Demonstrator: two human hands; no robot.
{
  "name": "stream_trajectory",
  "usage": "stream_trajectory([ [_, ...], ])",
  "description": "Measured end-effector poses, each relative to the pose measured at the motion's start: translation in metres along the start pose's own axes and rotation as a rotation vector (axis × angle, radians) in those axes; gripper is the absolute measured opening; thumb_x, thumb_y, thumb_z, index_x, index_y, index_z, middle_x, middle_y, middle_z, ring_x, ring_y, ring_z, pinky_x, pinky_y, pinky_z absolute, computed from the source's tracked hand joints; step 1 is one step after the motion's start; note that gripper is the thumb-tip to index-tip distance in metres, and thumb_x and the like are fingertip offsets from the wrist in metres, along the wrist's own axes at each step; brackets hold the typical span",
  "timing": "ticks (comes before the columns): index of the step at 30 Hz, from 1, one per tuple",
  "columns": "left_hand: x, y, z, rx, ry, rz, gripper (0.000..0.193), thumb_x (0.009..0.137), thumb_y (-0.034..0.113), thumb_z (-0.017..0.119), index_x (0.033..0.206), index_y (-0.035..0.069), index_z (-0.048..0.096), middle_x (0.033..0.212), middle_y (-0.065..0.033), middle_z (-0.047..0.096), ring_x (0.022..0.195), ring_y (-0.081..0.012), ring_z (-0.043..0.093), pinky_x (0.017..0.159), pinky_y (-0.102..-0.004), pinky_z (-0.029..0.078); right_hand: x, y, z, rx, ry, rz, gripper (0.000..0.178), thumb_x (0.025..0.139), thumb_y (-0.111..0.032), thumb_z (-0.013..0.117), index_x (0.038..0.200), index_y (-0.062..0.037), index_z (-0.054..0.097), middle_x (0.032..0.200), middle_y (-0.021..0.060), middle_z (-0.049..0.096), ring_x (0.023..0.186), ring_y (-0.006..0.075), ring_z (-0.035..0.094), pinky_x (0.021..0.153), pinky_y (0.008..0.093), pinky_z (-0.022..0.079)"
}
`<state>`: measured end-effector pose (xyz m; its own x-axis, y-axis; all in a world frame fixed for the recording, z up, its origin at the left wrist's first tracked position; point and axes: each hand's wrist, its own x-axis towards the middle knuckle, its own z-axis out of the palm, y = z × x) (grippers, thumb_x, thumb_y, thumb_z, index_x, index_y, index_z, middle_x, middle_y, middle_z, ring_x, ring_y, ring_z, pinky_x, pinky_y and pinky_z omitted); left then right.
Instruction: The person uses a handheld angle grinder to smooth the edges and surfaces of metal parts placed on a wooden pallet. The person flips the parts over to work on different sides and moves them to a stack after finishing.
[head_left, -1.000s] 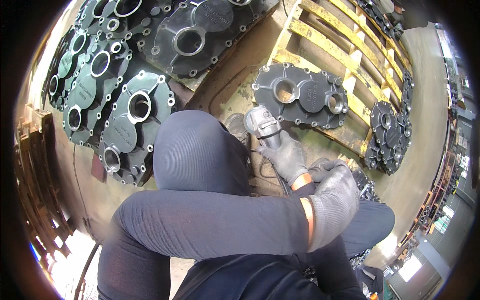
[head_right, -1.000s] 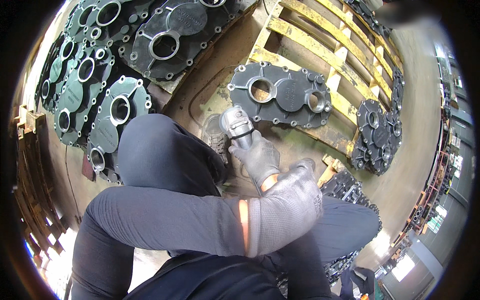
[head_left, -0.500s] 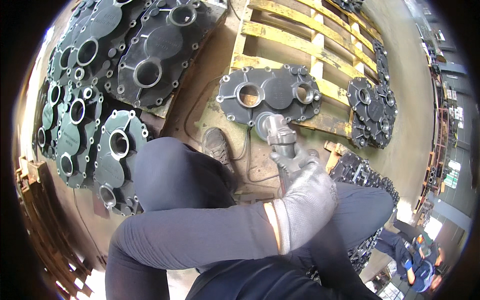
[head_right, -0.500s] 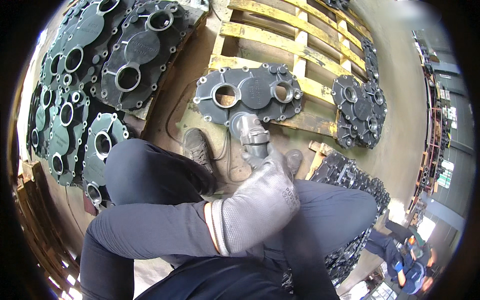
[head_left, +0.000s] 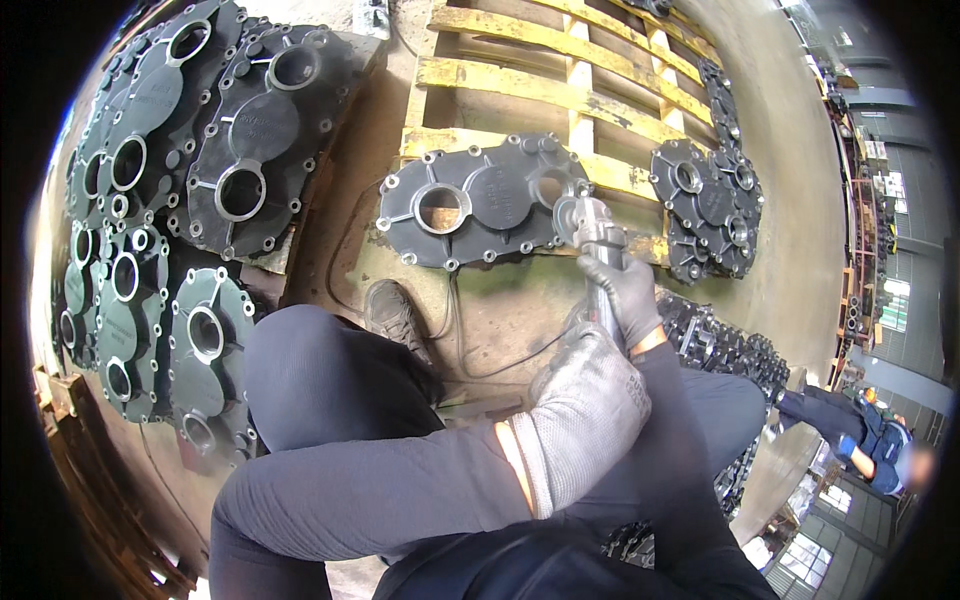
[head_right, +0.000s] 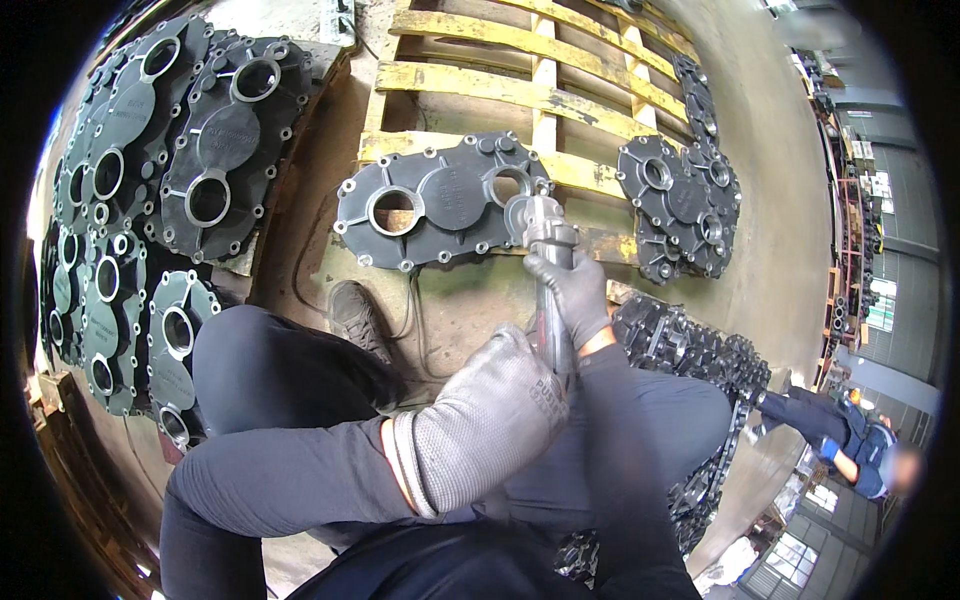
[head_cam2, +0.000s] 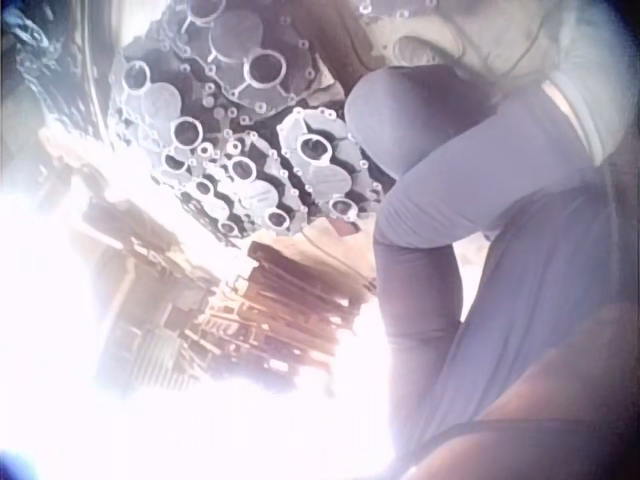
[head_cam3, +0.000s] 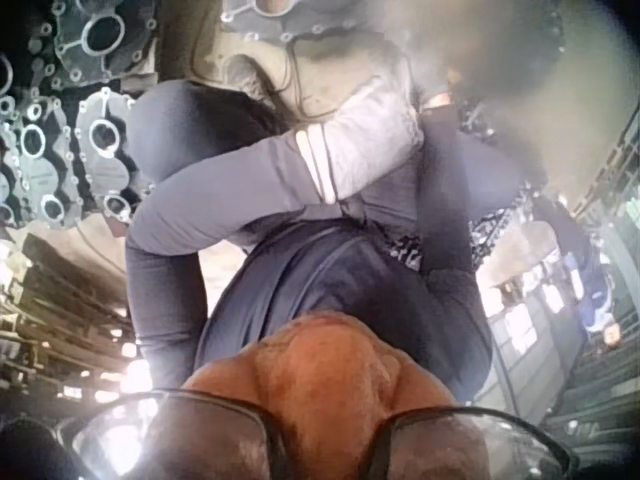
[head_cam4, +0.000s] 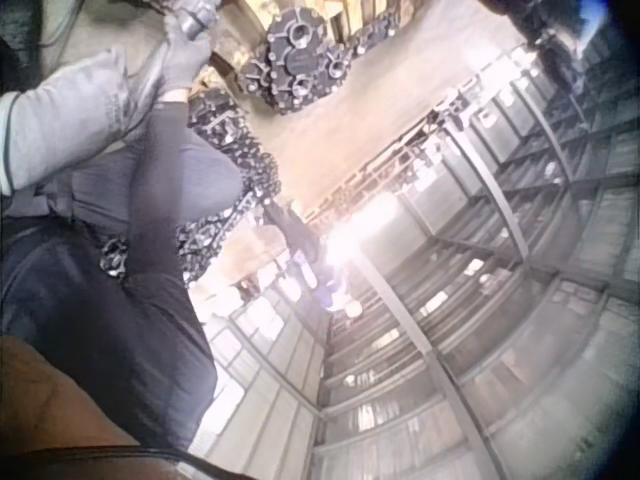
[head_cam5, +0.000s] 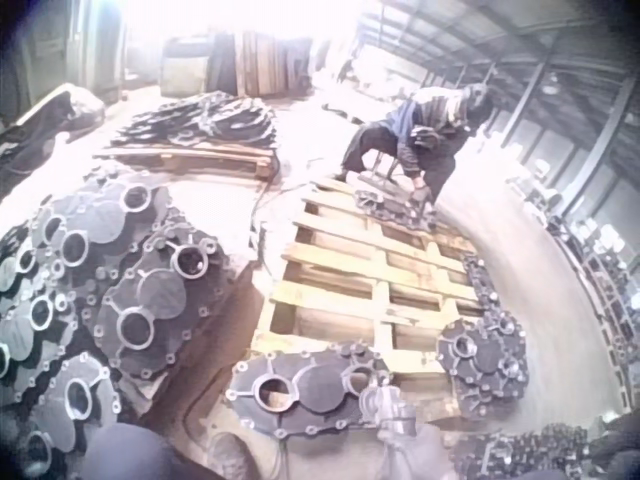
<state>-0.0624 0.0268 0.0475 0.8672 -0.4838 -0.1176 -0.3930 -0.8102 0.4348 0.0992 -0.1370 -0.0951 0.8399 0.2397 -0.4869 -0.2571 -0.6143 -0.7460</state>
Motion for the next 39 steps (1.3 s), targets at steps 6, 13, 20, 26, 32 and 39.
stream_trajectory([
  [6,0.007,-0.001,-0.009,0.024,0.005,-0.006,0.018,0.087,0.02,0.064,0.092,0.009,0.076,0.083,-0.0062,0.069,0.074,-0.0234,0.066,0.072,-0.0399,0.046,0.031,-0.004,-0.024,-0.038,0.089,0.024,0.042,0.083,-0.032,0.091,0.103,0.0003,0.074,0.084,0.0069,0.074,0.071,0.0145,0.068,0.065,0.0314,0.054],
  [13,0.013,-0.002,-0.005,0.036,0.042,0.013,0.014,0.087,0.019,0.064,0.082,0.011,0.075,0.073,-0.0021,0.065,0.071,-0.0212,0.065,0.069,-0.0407,0.043,0.061,0.007,-0.039,-0.461,0.177,-0.143,0.048,0.079,-0.038,0.089,0.109,-0.0029,0.074,0.099,0.0147,0.079,0.088,0.0254,0.075,0.081,0.0379,0.056],
  [20,0.039,-0.004,-0.015,-0.024,-0.146,0.062,0.013,0.086,0.021,0.066,0.081,0.014,0.075,0.072,-0.0006,0.066,0.07,-0.0213,0.065,0.069,-0.0386,0.043,0.08,-0.036,-0.045,-0.823,0.107,-0.143,0.057,0.078,-0.048,0.084,0.113,-0.0049,0.072,0.106,0.0208,0.077,0.101,0.0368,0.074,0.09,0.0451,0.055],
  [26,0.048,-0.006,-0.016,-0.047,-0.19,0.06,0.013,0.086,0.022,0.067,0.081,0.014,0.076,0.072,-0.0008,0.067,0.07,-0.0201,0.066,0.071,-0.0379,0.044,0.098,-0.04,-0.049,-0.97,0.026,-0.227,0.059,0.078,-0.051,0.083,0.113,-0.0056,0.072,0.106,0.0231,0.076,0.102,0.0405,0.073,0.09,0.0482,0.055],
  [32,0.057,-0.006,-0.013,-0.057,-0.22,0.052,0.015,0.087,0.022,0.067,0.083,0.012,0.077,0.074,-0.0012,0.068,0.071,-0.0199,0.066,0.072,-0.0381,0.044,0.102,-0.037,-0.056,-1.127,-0.054,-0.317,0.061,0.078,-0.051,0.082,0.114,-0.0046,0.067,0.103,0.0227,0.076,0.101,0.0398,0.073,0.09,0.0491,0.055],
  [39,0.06,-0.005,-0.013,-0.015,-0.238,0.038,0.017,0.089,0.022,0.066,0.086,0.011,0.078,0.076,-0.0007,0.069,0.07,-0.0195,0.067,0.073,-0.0387,0.045,0.099,-0.009,-0.078,-1.402,-0.073,-0.619,0.071,0.079,-0.053,0.081,0.127,-0.0055,0.057,0.097,0.0154,0.074,0.092,0.0333,0.073,0.085,0.0432,0.053],
])
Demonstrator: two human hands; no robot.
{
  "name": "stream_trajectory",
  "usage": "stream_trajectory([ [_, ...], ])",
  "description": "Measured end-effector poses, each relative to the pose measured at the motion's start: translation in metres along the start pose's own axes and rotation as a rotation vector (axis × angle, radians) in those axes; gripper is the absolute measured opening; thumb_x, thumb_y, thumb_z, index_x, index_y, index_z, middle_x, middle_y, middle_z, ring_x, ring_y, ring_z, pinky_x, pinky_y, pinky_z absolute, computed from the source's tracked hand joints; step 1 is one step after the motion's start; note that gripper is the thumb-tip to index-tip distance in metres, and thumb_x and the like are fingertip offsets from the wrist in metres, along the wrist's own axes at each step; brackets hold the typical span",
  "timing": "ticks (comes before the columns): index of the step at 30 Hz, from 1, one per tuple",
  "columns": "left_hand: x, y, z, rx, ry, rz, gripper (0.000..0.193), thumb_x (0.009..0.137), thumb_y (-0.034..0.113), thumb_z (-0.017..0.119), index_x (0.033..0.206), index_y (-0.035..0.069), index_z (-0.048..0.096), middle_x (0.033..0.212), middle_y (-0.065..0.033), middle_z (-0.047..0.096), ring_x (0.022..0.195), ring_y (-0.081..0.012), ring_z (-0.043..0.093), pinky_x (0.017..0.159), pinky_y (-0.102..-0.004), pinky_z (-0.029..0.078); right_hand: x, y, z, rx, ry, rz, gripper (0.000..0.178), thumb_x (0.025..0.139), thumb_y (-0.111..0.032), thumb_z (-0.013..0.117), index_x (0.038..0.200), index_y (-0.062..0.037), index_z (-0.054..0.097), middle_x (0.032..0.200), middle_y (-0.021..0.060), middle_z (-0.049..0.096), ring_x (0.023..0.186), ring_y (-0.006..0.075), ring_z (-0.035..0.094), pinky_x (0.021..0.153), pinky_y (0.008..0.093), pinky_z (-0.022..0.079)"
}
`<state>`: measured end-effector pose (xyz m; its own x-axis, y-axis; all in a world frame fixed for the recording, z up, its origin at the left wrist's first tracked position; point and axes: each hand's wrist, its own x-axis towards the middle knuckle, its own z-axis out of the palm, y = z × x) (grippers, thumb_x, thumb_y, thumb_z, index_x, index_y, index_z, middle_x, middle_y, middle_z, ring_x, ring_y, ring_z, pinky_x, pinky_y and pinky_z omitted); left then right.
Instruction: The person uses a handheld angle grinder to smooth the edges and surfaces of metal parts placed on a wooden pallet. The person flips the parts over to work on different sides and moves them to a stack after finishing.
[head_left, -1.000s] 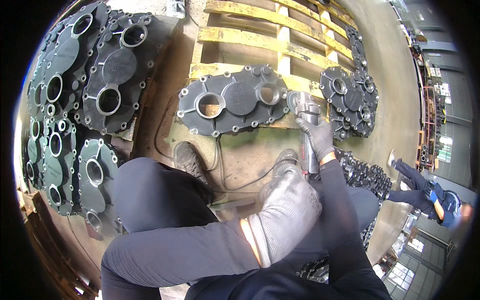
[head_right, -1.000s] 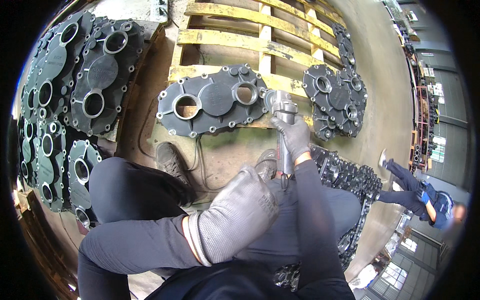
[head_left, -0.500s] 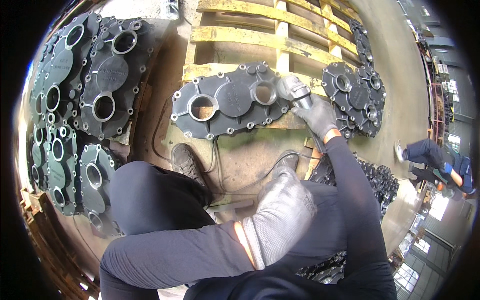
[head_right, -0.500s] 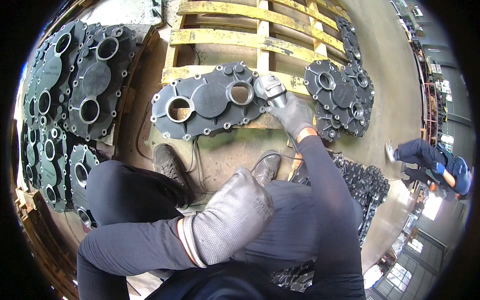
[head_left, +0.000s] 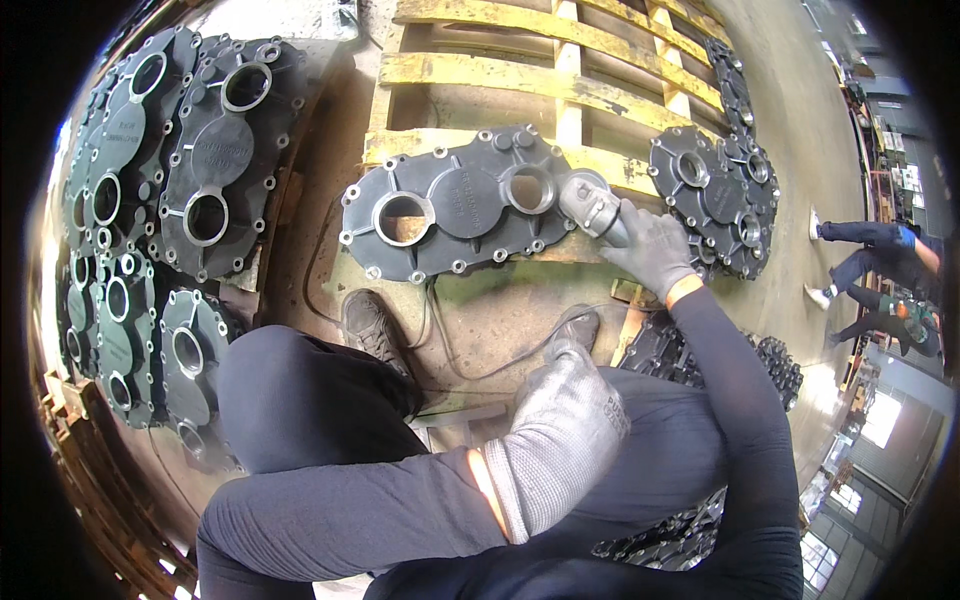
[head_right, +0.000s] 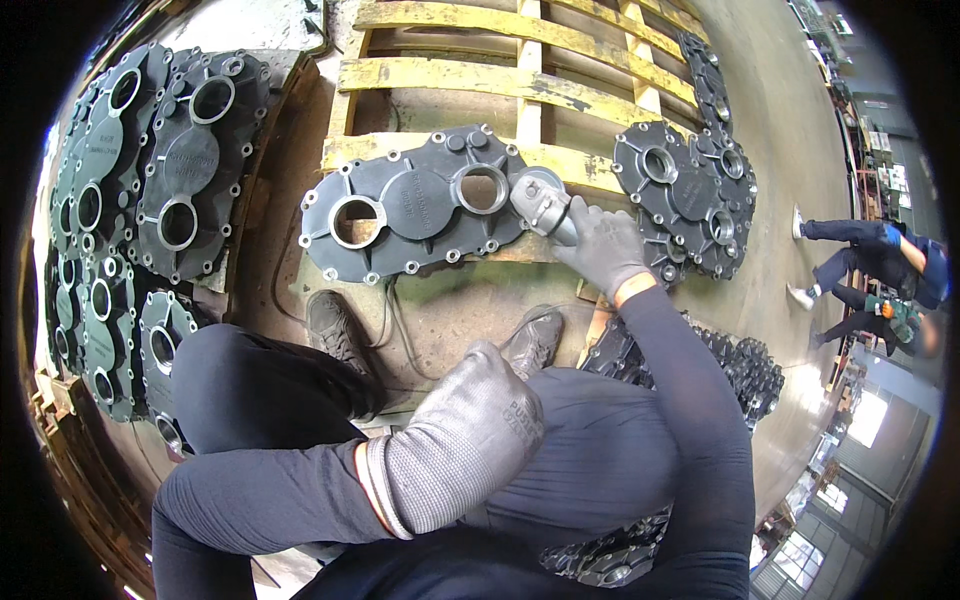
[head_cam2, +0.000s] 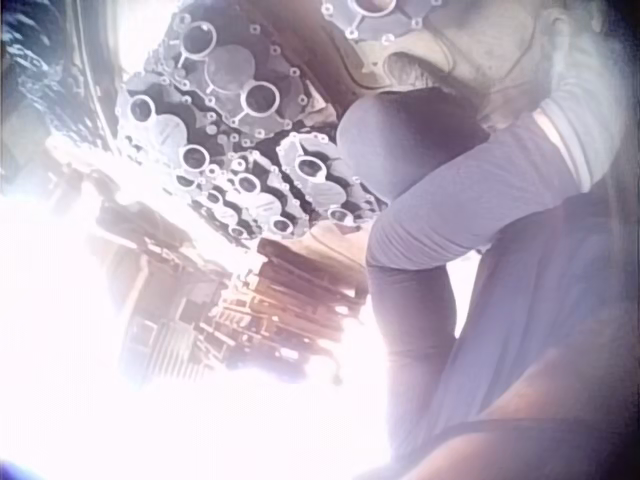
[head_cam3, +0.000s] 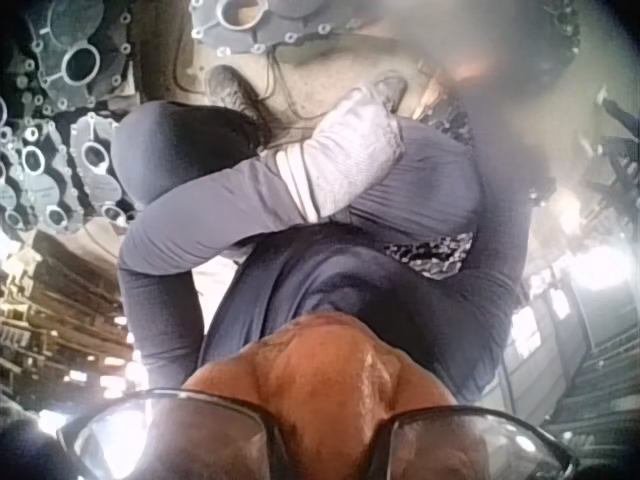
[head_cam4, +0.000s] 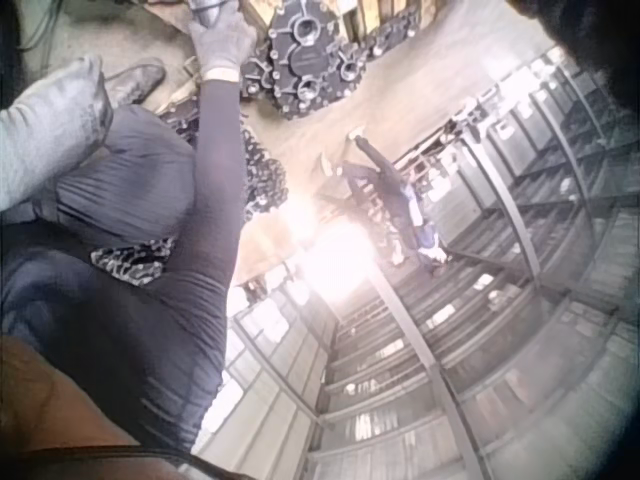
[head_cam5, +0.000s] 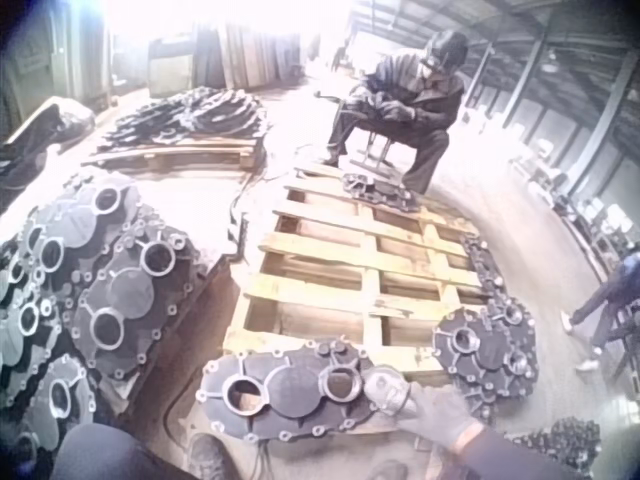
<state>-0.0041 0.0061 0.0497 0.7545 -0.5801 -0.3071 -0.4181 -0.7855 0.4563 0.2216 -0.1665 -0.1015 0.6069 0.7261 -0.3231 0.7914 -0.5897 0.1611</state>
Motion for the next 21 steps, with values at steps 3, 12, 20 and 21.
stream_trajectory([
  [3,0.001,0.0,0.001,-0.008,-0.007,-0.006,0.019,0.09,0.023,0.065,0.086,0.01,0.078,0.075,-0.0013,0.069,0.069,-0.0208,0.067,0.073,-0.0387,0.045,-0.009,0.022,0.008,-0.055,0.016,-0.054,0.076,0.073,-0.049,0.087,0.13,-0.0082,0.059,0.097,0.0168,0.074,0.091,0.0337,0.072,0.083,0.0463,0.053],
  [12,0.007,0.0,0.007,-0.12,-0.025,0.004,0.026,0.097,0.02,0.059,0.102,0.011,0.083,0.086,-0.0076,0.079,0.085,-0.0277,0.074,0.113,-0.0632,0.033,0.012,0.027,-0.032,0.572,-0.103,0.285,0.059,0.078,-0.051,0.083,0.107,-0.0002,0.073,0.102,0.0232,0.076,0.096,0.0368,0.074,0.088,0.0458,0.055],
  [20,0.006,-0.002,0.008,-0.025,0.088,-0.036,0.013,0.083,0.02,0.068,0.082,0.013,0.078,0.073,-0.0038,0.069,0.07,-0.022,0.068,0.068,-0.0391,0.048,0.07,0.033,-0.036,0.662,-0.306,0.218,0.061,0.075,-0.05,0.085,0.096,0.006,0.077,0.089,0.0236,0.077,0.083,0.0314,0.075,0.081,0.0402,0.056],
  [21,0.006,-0.002,0.008,-0.026,0.096,-0.034,0.013,0.083,0.02,0.068,0.082,0.013,0.078,0.073,-0.0039,0.07,0.07,-0.022,0.068,0.068,-0.0393,0.049,0.074,0.035,-0.037,0.646,-0.313,0.206,0.061,0.075,-0.05,0.086,0.096,0.0059,0.078,0.089,0.0239,0.077,0.083,0.0313,0.075,0.081,0.04,0.056],
])
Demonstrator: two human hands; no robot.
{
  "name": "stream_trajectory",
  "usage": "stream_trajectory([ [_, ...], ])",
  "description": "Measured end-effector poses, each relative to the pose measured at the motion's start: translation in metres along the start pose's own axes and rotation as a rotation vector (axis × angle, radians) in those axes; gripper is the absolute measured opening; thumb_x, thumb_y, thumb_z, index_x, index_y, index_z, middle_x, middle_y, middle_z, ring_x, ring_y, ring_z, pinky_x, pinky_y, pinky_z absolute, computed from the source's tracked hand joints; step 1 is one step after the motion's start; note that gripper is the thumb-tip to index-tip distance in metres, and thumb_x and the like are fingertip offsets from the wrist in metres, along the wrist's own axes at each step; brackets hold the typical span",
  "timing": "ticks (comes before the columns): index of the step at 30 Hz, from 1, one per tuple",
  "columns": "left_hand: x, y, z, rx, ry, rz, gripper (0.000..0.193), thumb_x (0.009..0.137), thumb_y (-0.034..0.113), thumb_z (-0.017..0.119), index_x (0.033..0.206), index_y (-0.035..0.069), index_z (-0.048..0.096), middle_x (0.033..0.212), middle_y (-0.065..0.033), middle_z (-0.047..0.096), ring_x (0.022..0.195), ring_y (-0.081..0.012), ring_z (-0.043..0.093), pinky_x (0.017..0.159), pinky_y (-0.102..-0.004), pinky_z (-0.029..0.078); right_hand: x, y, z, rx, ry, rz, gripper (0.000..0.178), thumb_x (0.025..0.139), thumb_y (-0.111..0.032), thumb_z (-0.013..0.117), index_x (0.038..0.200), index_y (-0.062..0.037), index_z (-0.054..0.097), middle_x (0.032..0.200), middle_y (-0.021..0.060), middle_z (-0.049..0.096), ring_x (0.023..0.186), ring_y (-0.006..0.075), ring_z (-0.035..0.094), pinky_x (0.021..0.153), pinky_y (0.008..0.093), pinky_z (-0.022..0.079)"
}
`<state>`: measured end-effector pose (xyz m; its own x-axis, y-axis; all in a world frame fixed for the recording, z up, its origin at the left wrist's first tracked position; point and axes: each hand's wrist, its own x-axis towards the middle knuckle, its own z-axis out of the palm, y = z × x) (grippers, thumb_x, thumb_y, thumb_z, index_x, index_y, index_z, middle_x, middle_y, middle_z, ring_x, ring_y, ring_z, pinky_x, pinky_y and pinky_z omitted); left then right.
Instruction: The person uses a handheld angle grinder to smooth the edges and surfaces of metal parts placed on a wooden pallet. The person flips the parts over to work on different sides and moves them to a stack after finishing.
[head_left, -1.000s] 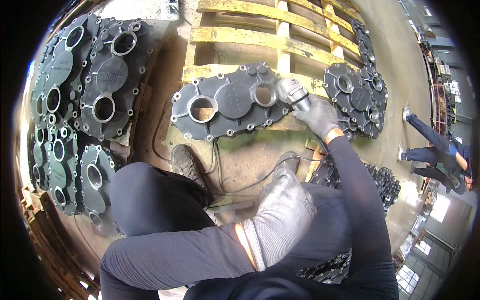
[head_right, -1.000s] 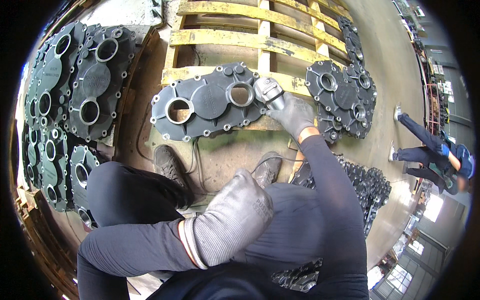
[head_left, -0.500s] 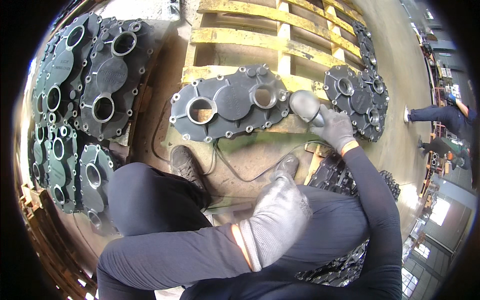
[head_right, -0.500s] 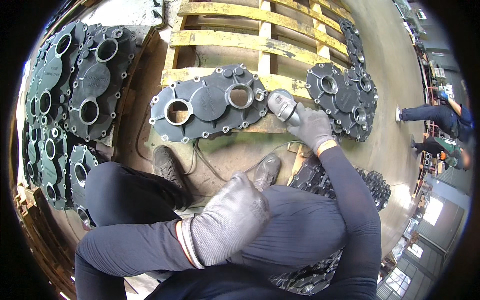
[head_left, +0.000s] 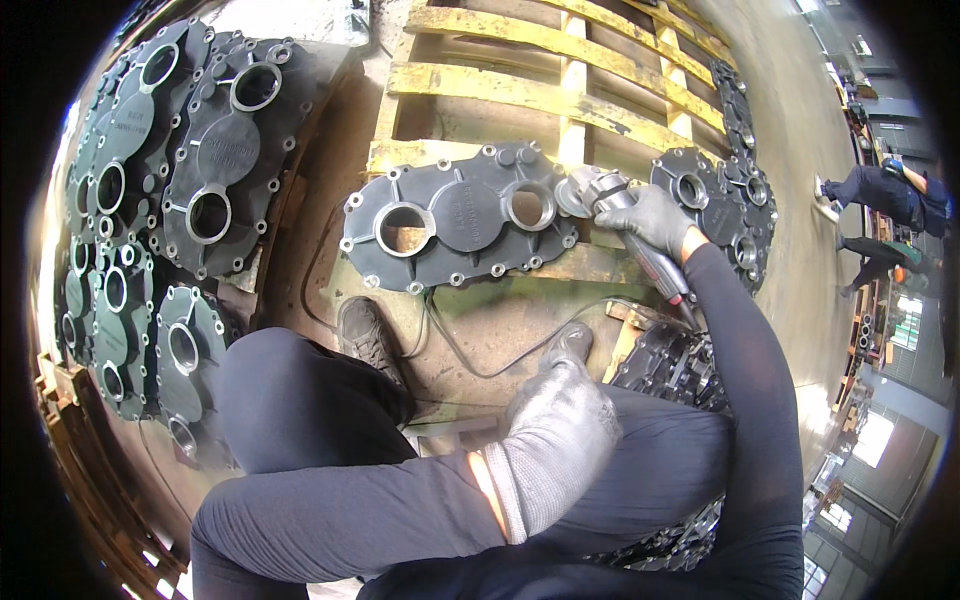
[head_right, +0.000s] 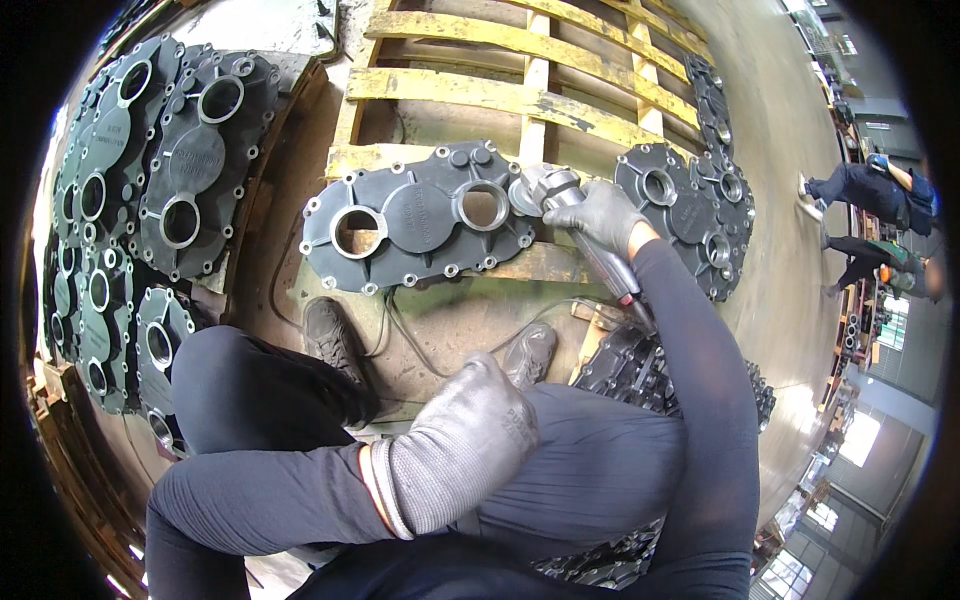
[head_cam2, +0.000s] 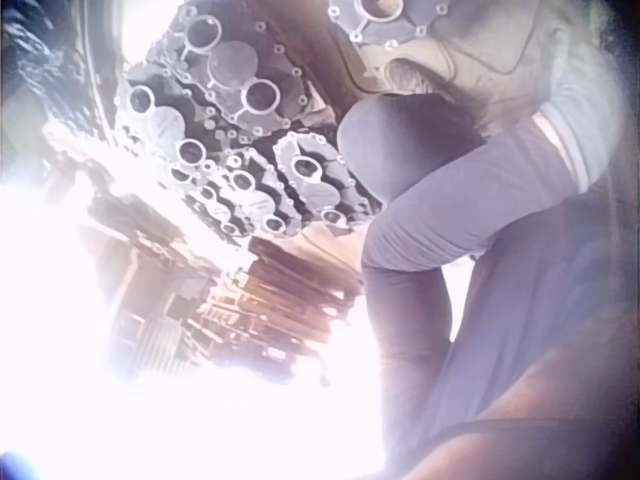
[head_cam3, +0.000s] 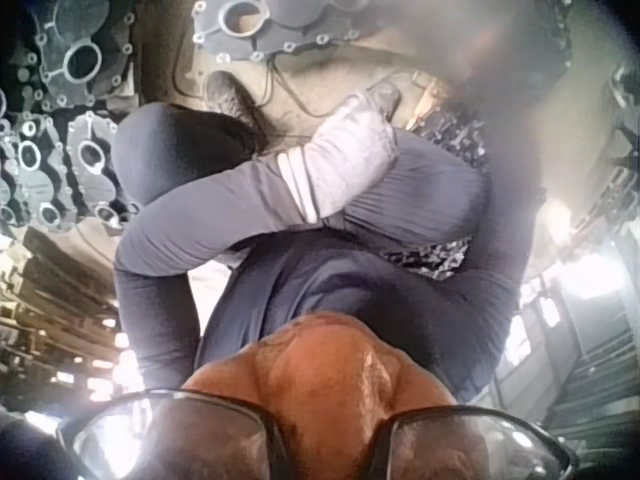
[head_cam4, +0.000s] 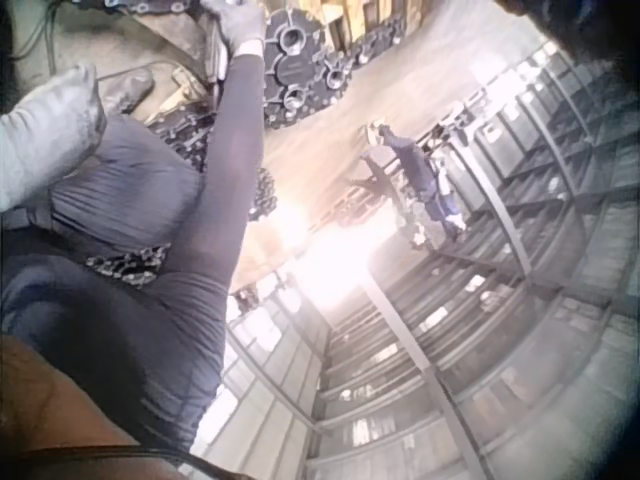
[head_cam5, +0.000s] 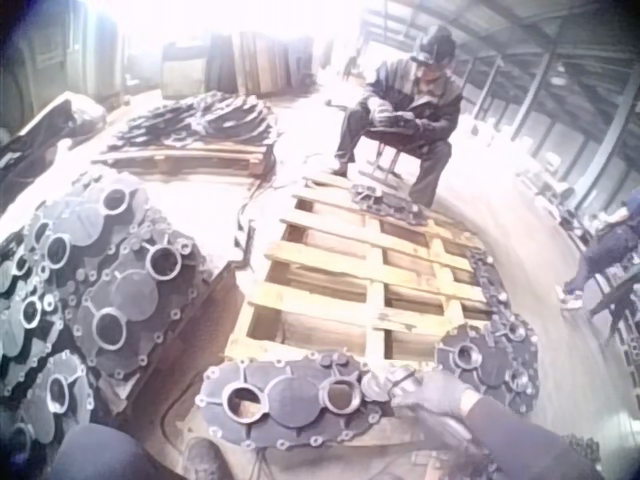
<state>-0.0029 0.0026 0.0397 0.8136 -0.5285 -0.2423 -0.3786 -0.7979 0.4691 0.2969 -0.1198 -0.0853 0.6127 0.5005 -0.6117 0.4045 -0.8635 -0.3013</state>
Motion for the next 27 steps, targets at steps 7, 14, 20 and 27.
stream_trajectory([
  [7,-0.002,-0.002,0.003,0.005,0.066,-0.009,0.017,0.084,0.02,0.066,0.081,0.008,0.078,0.073,-0.0072,0.069,0.069,-0.0234,0.067,0.068,-0.0396,0.049,0.018,0.009,-0.012,-0.001,-0.077,0.023,0.071,0.072,-0.057,0.085,0.103,0.0059,0.077,0.095,0.022,0.078,0.084,0.0295,0.074,0.08,0.0382,0.056],
  [14,-0.006,0.002,0.008,0.025,0.059,-0.054,0.018,0.084,0.019,0.065,0.083,0.008,0.079,0.08,-0.012,0.072,0.082,-0.0254,0.067,0.067,-0.0386,0.048,-0.014,0.011,0.009,0.493,-0.123,0.28,0.063,0.081,-0.048,0.086,0.107,0.0075,0.073,0.085,0.0175,0.074,0.067,0.024,0.072,0.059,0.0352,0.058],
  [20,-0.005,0.0,-0.001,-0.009,-0.012,0.003,0.019,0.084,0.02,0.064,0.086,0.008,0.079,0.089,-0.0125,0.073,0.101,-0.0286,0.065,0.069,-0.0393,0.05,-0.068,0.001,0.043,1.096,-0.112,0.437,0.057,0.095,-0.041,0.077,0.124,0.0066,0.066,0.087,0.0177,0.073,0.066,0.0259,0.073,0.062,0.0355,0.064],
  [27,-0.003,0.003,-0.001,-0.057,-0.015,-0.058,0.019,0.085,0.022,0.067,0.089,0.009,0.08,0.111,-0.0181,0.066,0.1,-0.0272,0.065,0.078,-0.0395,0.053,-0.068,0.025,0.093,1.631,-0.225,0.234,0.054,0.097,-0.039,0.076,0.128,0.0033,0.062,0.097,0.0193,0.073,0.076,0.0274,0.076,0.064,0.0356,0.065],
])
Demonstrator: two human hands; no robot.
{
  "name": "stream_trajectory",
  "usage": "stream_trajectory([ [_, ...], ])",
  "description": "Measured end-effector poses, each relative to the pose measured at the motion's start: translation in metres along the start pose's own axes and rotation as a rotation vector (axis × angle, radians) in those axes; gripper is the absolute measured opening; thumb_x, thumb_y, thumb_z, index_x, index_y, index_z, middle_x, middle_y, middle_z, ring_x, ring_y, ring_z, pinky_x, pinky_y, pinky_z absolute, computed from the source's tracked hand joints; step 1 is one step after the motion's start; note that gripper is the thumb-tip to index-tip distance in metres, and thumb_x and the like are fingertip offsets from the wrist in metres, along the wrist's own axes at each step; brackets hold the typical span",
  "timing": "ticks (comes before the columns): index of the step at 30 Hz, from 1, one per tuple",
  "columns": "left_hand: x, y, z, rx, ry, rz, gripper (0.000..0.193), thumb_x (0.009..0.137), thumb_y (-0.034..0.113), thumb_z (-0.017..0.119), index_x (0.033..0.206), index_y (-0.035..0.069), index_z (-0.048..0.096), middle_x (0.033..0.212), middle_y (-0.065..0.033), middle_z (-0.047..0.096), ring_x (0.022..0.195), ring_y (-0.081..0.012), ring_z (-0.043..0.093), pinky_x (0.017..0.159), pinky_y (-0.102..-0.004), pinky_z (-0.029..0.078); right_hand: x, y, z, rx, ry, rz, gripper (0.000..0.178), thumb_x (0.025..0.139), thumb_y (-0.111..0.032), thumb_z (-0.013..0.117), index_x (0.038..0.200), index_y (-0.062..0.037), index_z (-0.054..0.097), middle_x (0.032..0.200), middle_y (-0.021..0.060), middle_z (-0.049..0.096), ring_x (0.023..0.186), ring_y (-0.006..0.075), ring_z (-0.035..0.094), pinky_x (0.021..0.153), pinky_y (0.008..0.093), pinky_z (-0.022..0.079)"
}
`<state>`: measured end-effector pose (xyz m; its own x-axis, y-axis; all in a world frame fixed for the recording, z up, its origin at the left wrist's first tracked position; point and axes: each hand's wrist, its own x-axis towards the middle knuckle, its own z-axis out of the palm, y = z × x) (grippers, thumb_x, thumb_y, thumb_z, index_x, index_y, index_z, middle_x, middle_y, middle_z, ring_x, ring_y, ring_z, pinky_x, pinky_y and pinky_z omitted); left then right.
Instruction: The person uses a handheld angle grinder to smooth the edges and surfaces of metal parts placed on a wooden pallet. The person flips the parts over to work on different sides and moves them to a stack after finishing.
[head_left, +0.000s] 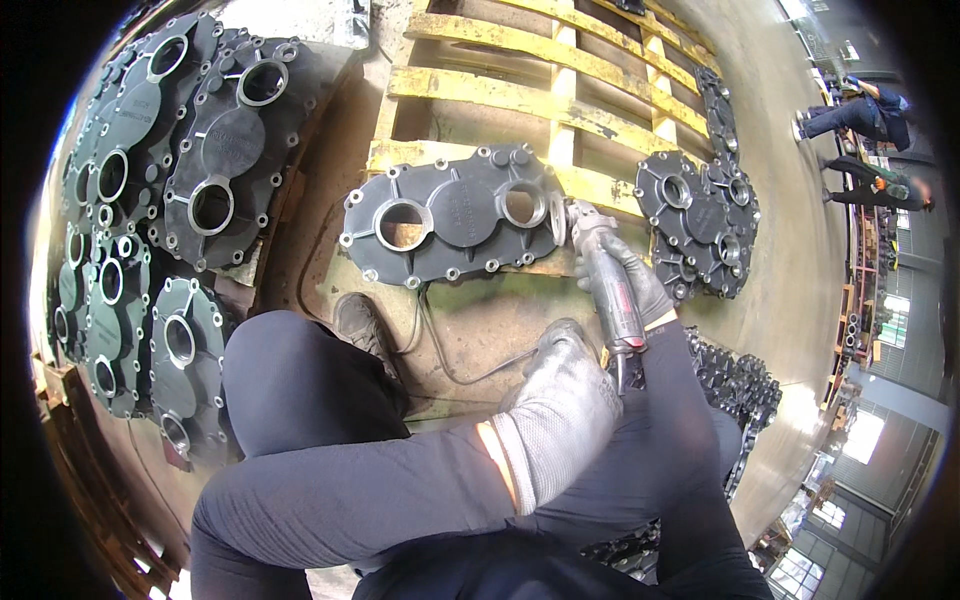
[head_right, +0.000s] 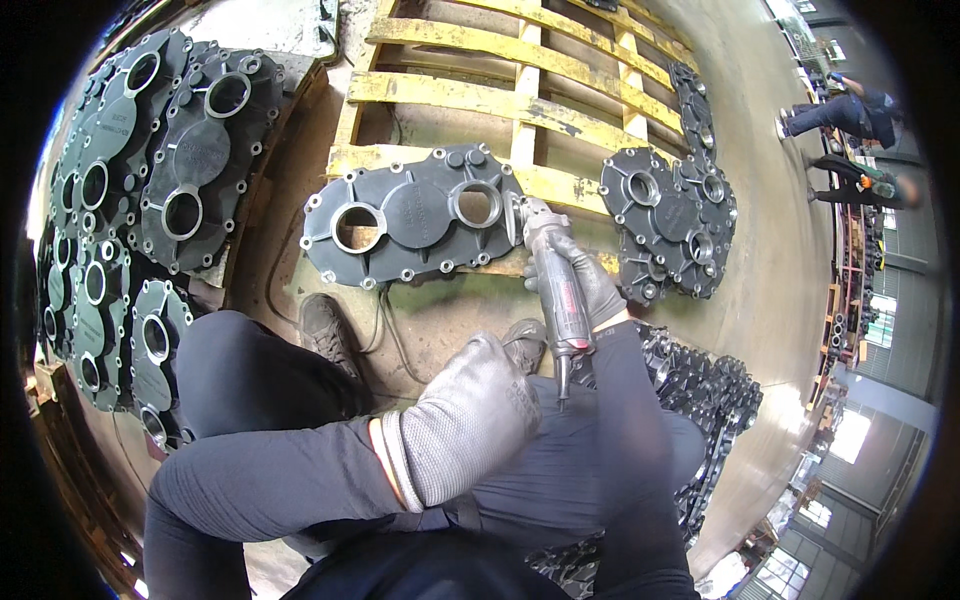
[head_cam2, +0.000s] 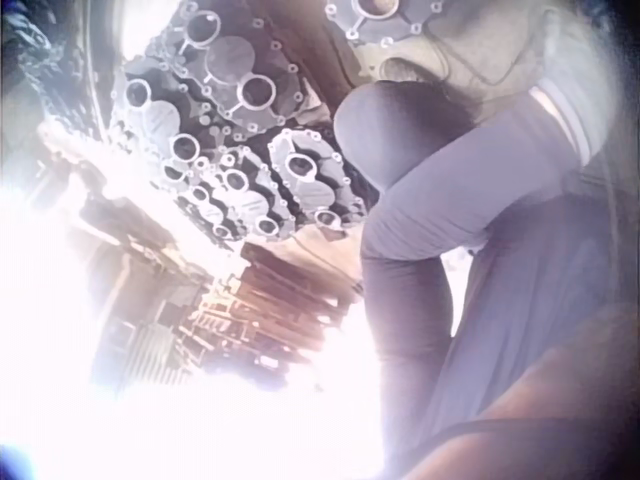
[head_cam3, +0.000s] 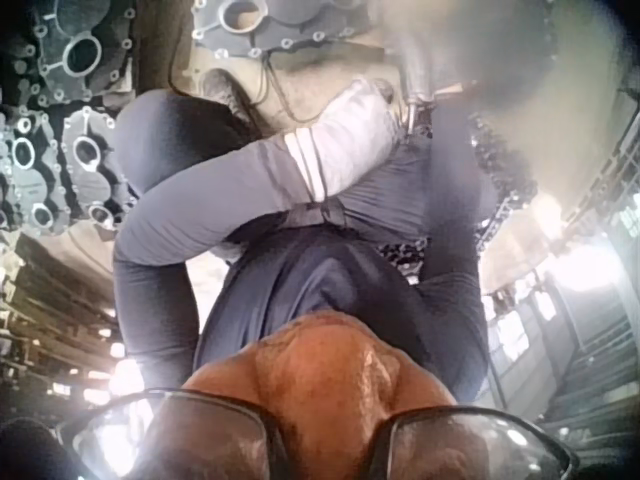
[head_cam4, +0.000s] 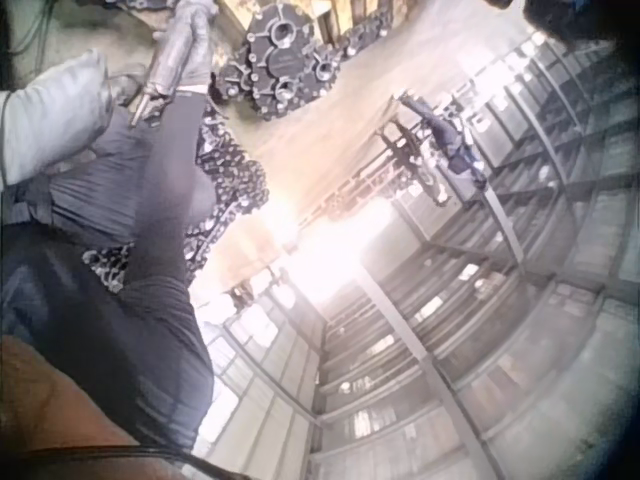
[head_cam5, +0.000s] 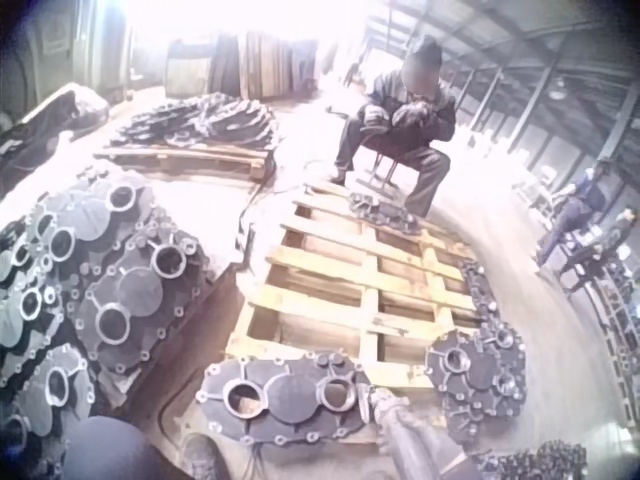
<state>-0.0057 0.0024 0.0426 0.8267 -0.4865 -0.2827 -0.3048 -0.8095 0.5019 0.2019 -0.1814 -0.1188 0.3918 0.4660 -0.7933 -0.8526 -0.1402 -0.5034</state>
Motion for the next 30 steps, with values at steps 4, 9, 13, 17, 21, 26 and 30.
stream_trajectory([
  [4,-0.005,-0.001,-0.002,0.005,0.013,-0.009,0.017,0.086,0.021,0.068,0.09,0.01,0.08,0.104,-0.014,0.068,0.095,-0.0247,0.066,0.08,-0.0394,0.052,0.002,-0.001,0.007,-0.206,0.156,-0.13,0.056,0.094,-0.043,0.077,0.126,-0.0001,0.061,0.093,0.0177,0.074,0.071,0.0275,0.075,0.062,0.0364,0.063],
  [9,-0.002,-0.004,-0.005,-0.006,-0.052,0.027,0.015,0.088,0.02,0.067,0.087,0.011,0.079,0.09,-0.0073,0.071,0.091,-0.0223,0.07,0.079,-0.0406,0.05,0.022,-0.001,-0.004,-0.187,0.195,-0.153,0.056,0.093,-0.039,0.079,0.127,0.0003,0.06,0.091,0.0155,0.072,0.073,0.0271,0.075,0.066,0.037,0.065],
  [13,-0.002,-0.001,-0.004,0.071,-0.042,0.023,0.016,0.088,0.021,0.067,0.091,0.01,0.079,0.086,-0.0045,0.073,0.09,-0.0223,0.071,0.077,-0.0405,0.049,0.021,0.005,-0.005,-0.095,0.173,-0.158,0.053,0.095,-0.037,0.078,0.126,0.0013,0.06,0.092,0.0149,0.071,0.074,0.0263,0.074,0.07,0.0377,0.066],
  [17,-0.001,-0.001,0.003,0.064,-0.003,0.013,0.019,0.087,0.019,0.066,0.097,0.008,0.078,0.086,-0.0034,0.072,0.088,-0.0212,0.07,0.075,-0.0403,0.048,-0.001,0.015,0.007,0.141,-0.08,-0.081,0.047,0.1,-0.033,0.072,0.127,0.0037,0.06,0.105,0.0153,0.07,0.084,0.025,0.073,0.076,0.0374,0.067],
  [21,-0.004,0.0,0.003,0.035,-0.011,0.043,0.021,0.085,0.018,0.066,0.099,0.007,0.077,0.086,-0.006,0.071,0.089,-0.0235,0.069,0.074,-0.0402,0.047,-0.021,0.01,0.027,-0.041,0.09,-0.185,0.049,0.096,-0.037,0.077,0.12,0.0026,0.062,0.091,0.0134,0.071,0.074,0.024,0.074,0.063,0.0348,0.065],
  [26,-0.001,0.002,0.015,0.025,0.097,0.021,0.019,0.082,0.021,0.069,0.093,0.008,0.078,0.083,-0.0062,0.069,0.095,-0.0274,0.066,0.073,-0.0412,0.046,-0.028,-0.012,0.043,-0.565,0.304,-0.249,0.047,0.09,-0.035,0.085,0.109,0.0019,0.063,0.083,0.0101,0.069,0.061,0.0197,0.069,0.057,0.0331,0.062],
  [30,-0.002,0.0,0.011,0.056,0.048,0.046,0.018,0.082,0.021,0.07,0.09,0.009,0.08,0.084,-0.005,0.071,0.098,-0.0282,0.065,0.074,-0.0422,0.046,-0.014,-0.015,0.052,-0.66,0.299,-0.238,0.043,0.088,-0.035,0.086,0.099,0.0017,0.067,0.079,0.0091,0.069,0.058,0.0189,0.067,0.054,0.0325,0.057],
])
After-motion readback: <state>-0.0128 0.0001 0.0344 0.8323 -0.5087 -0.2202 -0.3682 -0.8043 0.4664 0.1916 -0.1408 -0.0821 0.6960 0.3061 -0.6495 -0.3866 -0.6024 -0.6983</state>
